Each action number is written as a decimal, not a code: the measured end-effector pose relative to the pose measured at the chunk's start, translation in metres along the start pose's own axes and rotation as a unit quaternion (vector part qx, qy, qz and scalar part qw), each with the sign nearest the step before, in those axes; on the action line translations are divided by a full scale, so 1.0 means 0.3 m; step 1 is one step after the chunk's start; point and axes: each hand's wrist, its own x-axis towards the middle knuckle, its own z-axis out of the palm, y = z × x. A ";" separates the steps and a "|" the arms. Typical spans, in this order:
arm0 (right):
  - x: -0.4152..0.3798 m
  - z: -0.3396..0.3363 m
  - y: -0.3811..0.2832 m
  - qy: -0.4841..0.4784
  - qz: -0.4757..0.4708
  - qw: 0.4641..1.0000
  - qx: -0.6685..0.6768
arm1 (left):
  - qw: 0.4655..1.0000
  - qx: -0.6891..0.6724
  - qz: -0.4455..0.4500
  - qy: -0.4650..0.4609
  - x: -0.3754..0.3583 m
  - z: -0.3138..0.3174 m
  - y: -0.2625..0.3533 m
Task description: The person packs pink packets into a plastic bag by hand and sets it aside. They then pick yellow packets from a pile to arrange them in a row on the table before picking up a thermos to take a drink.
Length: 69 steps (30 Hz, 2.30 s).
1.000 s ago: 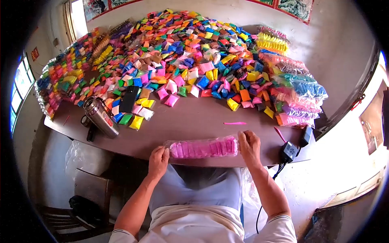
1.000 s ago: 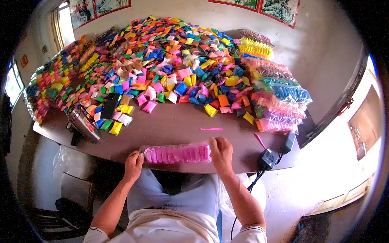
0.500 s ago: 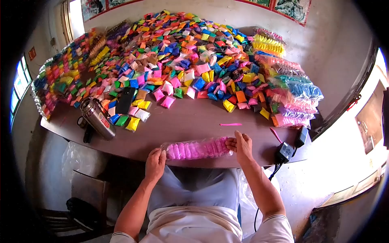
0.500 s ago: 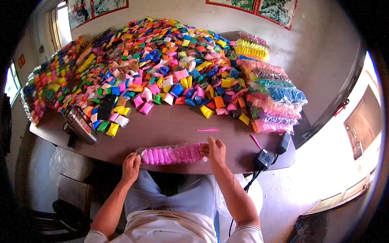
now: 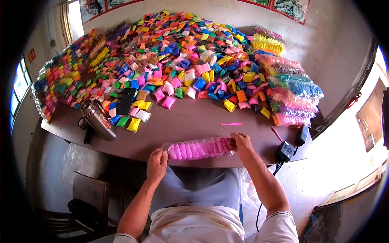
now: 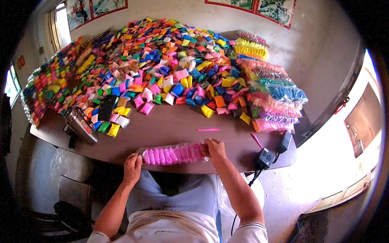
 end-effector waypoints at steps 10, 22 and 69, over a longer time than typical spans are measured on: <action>-0.012 -0.068 0.016 -0.133 -0.027 0.988 0.072 | 0.998 -0.050 0.042 0.007 0.007 -0.002 -0.023; 0.011 -0.064 0.080 -0.156 -0.135 0.978 -0.031 | 0.996 -0.067 0.055 -0.021 -0.001 -0.037 -0.002; -0.328 0.186 0.105 -0.094 -0.554 0.551 -0.617 | 0.994 -0.050 0.091 0.028 -0.030 -0.021 0.034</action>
